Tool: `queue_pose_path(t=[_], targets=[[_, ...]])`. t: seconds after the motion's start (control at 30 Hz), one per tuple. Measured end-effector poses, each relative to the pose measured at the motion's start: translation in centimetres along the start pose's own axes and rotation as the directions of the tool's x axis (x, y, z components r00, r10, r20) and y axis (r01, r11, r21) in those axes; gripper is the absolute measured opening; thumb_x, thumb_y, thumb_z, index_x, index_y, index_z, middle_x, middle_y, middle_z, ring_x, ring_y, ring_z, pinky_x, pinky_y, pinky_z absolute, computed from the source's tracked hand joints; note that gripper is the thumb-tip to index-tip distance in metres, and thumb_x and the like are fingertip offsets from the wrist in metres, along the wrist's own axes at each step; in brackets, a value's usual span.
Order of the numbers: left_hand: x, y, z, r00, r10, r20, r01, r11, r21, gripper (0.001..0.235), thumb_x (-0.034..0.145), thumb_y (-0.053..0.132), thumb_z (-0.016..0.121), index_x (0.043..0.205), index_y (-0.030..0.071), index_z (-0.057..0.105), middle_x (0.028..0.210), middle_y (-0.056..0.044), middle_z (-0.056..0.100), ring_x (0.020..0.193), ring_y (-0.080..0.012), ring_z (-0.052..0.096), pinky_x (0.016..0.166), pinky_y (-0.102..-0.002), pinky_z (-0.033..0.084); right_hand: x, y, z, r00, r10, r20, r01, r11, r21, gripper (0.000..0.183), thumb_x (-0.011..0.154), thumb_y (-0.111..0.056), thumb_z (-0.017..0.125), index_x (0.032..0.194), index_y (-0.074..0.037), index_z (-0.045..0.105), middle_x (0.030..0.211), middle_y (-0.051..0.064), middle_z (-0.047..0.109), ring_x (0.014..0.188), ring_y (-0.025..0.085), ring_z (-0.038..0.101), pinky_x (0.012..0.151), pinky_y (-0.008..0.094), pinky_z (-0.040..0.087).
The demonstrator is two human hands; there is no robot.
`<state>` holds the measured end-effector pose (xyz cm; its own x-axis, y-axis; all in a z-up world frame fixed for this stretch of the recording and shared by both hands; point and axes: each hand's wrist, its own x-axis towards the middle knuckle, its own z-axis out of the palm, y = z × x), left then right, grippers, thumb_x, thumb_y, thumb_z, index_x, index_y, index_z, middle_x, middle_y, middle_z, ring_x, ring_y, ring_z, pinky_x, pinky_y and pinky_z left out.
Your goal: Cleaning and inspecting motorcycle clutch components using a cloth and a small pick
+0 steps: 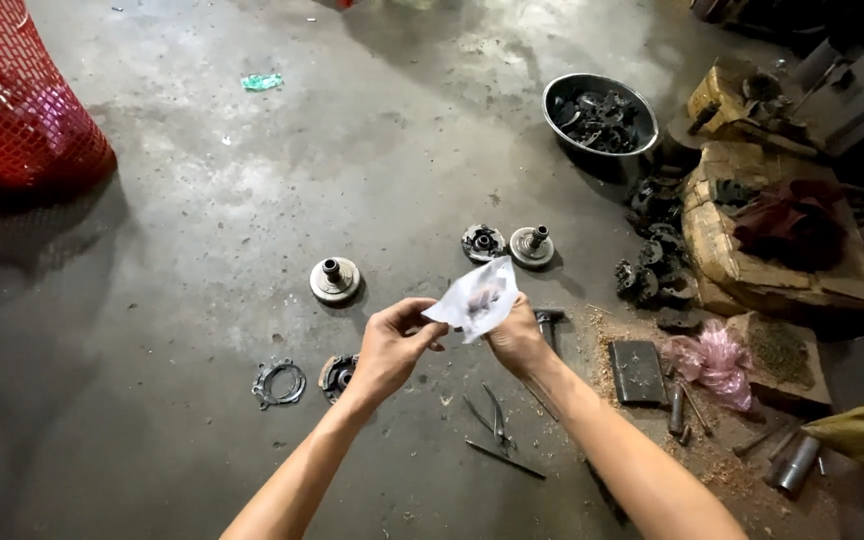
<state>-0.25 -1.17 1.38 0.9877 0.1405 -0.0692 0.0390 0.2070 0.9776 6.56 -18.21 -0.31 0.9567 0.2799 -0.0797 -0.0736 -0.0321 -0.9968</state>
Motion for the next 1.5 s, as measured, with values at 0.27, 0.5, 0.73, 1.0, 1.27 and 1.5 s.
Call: queue_pose_path(t=[0.27,0.5,0.73,1.0,1.27,1.5], targets=[[1.4,-3.4,-0.7,0.998,-0.038,-0.048,0.034,0.996,-0.078,0.017,0.087,0.000,0.069,0.099,-0.011,0.072,0.062,-0.021,0.070,0.054,-0.0237,0.070,0.058,-0.036,0.060,-0.4,-1.4,0.2,0.995,-0.091,0.048,0.094,0.993,-0.071,0.020,0.067,0.010,0.091,0.080,0.000,0.079,0.074,0.013,0.078,0.070,0.013,0.065,0.063,0.031,0.056],[0.4,-1.3,0.1,1.000,0.029,-0.006,-0.030,0.992,-0.124,0.022,0.083,-0.001,0.078,0.102,-0.010,0.070,0.074,-0.021,0.071,0.061,-0.0241,0.070,0.054,-0.036,0.062,-1.7,-5.4,2.2,0.996,0.007,-0.094,0.016,0.970,0.241,0.016,0.065,0.019,0.082,0.075,0.012,0.072,0.067,0.026,0.074,0.059,0.029,0.075,0.057,0.039,0.061],[0.4,-0.9,0.4,0.993,0.064,-0.099,-0.075,0.990,-0.116,0.023,0.079,-0.005,0.080,0.102,-0.009,0.075,0.071,-0.019,0.070,0.061,-0.0203,0.066,0.060,-0.038,0.065,-0.6,-2.1,0.9,0.999,-0.043,0.018,0.033,0.924,0.382,0.036,0.064,0.018,0.086,0.095,0.003,0.077,0.084,0.018,0.076,0.075,0.023,0.074,0.068,0.039,0.065],[1.0,-2.2,0.1,0.975,0.002,-0.221,-0.028,0.993,-0.115,0.012,0.083,0.003,0.079,0.085,-0.005,0.070,0.060,-0.016,0.065,0.049,-0.0181,0.063,0.051,-0.034,0.059,-1.0,-1.6,1.2,0.997,-0.056,0.052,0.038,0.951,0.306,0.031,0.065,0.017,0.086,0.092,0.006,0.078,0.082,0.020,0.078,0.073,0.023,0.074,0.069,0.037,0.063],[0.3,0.0,-0.2,0.997,-0.023,-0.074,0.008,0.982,-0.190,0.041,0.078,0.002,0.086,0.114,-0.009,0.069,0.089,-0.023,0.072,0.070,-0.0260,0.070,0.058,-0.040,0.063,0.1,0.1,0.7,0.998,-0.011,-0.056,0.029,0.944,0.328,0.019,0.070,0.018,0.083,0.086,0.012,0.074,0.072,0.028,0.073,0.055,0.032,0.073,0.048,0.040,0.064],[0.8,-1.8,-0.8,0.990,-0.021,-0.141,0.014,0.999,-0.051,0.020,0.083,0.004,0.081,0.098,-0.008,0.074,0.069,-0.019,0.073,0.056,-0.0219,0.070,0.061,-0.034,0.060,-1.3,-2.2,1.3,0.999,-0.038,0.014,0.036,0.995,0.097,0.033,0.064,0.003,0.095,0.089,0.006,0.073,0.084,0.024,0.076,0.063,0.020,0.071,0.052,0.031,0.059]])
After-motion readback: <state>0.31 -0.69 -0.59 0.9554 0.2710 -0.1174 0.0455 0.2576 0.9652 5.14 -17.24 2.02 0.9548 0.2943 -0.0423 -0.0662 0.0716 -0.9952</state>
